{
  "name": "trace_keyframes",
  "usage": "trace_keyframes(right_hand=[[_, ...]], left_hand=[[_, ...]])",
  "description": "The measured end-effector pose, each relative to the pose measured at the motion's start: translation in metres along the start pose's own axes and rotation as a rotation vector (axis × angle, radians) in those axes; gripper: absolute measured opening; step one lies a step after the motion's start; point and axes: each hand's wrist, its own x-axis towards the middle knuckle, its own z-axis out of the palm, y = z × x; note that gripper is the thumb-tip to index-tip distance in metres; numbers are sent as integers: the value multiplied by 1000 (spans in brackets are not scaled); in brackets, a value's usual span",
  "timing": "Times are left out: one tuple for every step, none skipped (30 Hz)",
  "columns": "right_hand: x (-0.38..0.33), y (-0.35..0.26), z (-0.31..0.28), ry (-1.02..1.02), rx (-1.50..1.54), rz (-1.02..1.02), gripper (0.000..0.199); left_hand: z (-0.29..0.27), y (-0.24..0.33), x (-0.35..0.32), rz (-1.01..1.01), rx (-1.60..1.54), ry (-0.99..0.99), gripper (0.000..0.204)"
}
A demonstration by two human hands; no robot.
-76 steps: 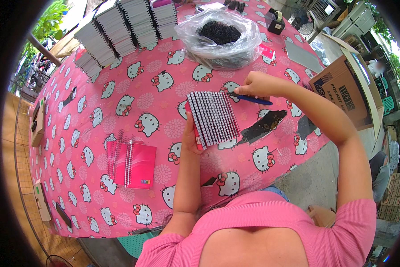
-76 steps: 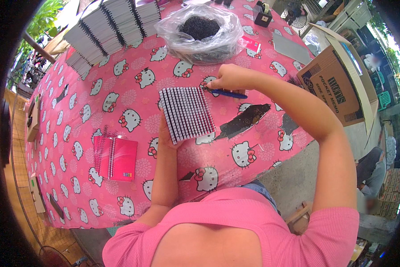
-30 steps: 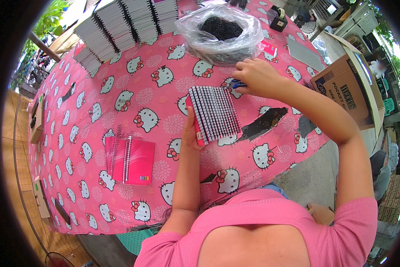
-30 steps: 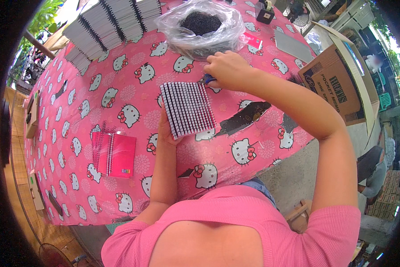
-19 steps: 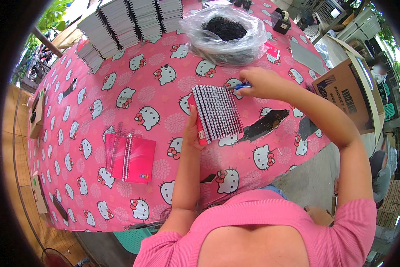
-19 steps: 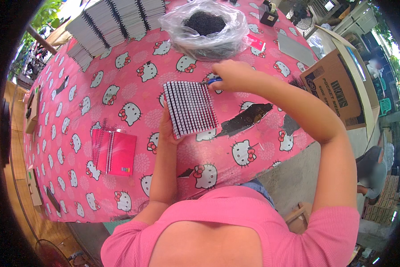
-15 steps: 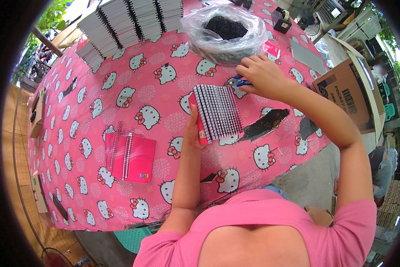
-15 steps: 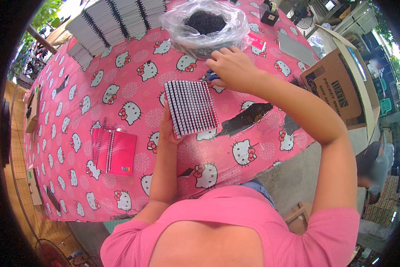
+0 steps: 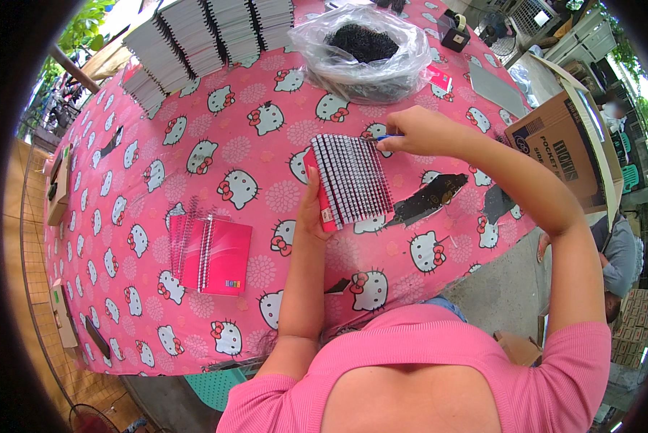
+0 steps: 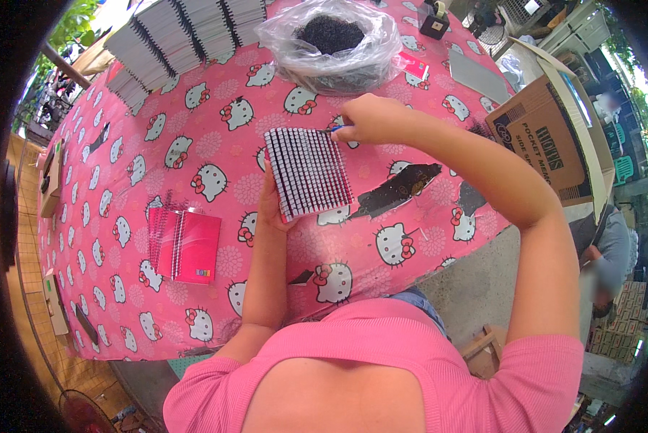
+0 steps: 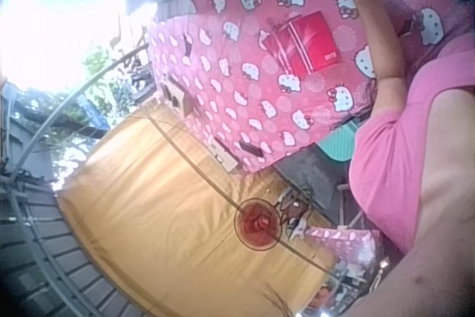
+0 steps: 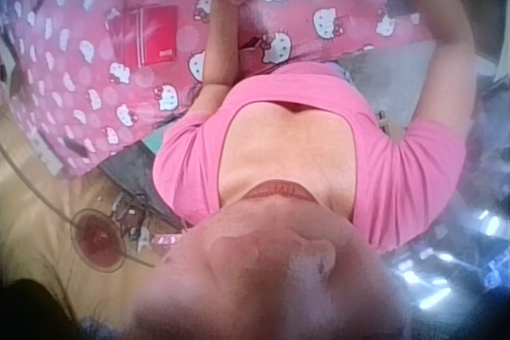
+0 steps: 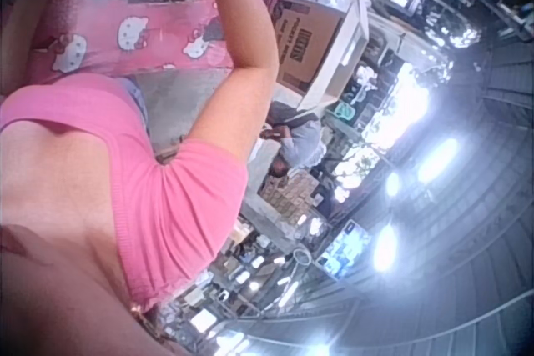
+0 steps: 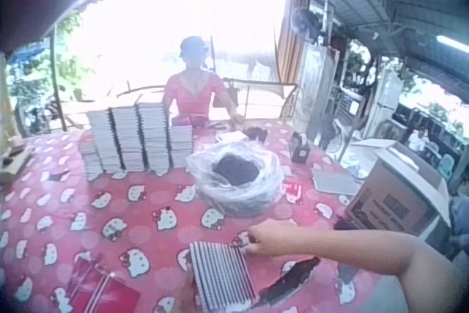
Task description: The person assembles pink notepads by aligning stacks of paper and covers, inserting a spiral wire through the holes, and using pliers to crimp the ends of the wire.
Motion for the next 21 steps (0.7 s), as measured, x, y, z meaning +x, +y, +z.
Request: trace_keyframes(right_hand=[[-3,7,7,284,-262,-210,33],[-6,6,10,567,-521,-420,37],[-7,4,8,567,-520,-421,37],[-7,2,5,569,-612,-440,40],[-9,-1,3,572,-703,-451,44],[-7,-2,4,573,-700,-446,44],[-5,-3,5,581,-699,-500,41],[-4,-2,5,588,-700,-547,38],[-3,-2,5,590,-700,-534,38],[-2,-2,6,522,-576,-492,35],[-2,2,5,457,-454,-437,32],[-2,2,1,409,-427,-402,32],[-1,0,-1,363,-394,-361,31],[-3,-1,-3,348,-395,-388,32],[-6,-2,-7,339,-392,-404,33],[-10,-13,-8,332,-469,-375,31],[-18,-21,-7,354,-477,-358,26],[-26,-30,-10,347,-482,-381,21],[-26,-29,-5,445,-520,-443,17],[-21,-29,-3,469,-507,-481,16],[-13,-30,1,462,-542,-439,18]], left_hand=[[0,0,0,1,0,-1,61],[-1,0,-1,5,0,-6,62],[-2,1,-2,8,1,-11,63],[-2,2,-4,8,2,-8,63],[0,2,-4,1,5,3,64],[1,3,-5,-6,9,15,64],[0,4,-6,-11,1,6,66],[0,2,-6,0,27,33,66],[0,2,-5,9,53,60,66],[-1,3,-7,-17,60,38,66],[-5,2,-5,-44,59,26,66],[-11,1,-3,-37,23,9,65],[-16,0,-2,-38,-13,-8,65],[-19,0,0,-50,-24,-44,63],[-22,-1,0,-74,-34,-84,62],[-31,1,-1,80,576,-58,59],[-34,4,-3,106,615,-28,59],[-33,5,-3,121,595,-8,59],[-31,8,-3,83,416,20,59],[-30,10,-3,69,341,37,59],[-30,11,-2,57,297,59,59]])
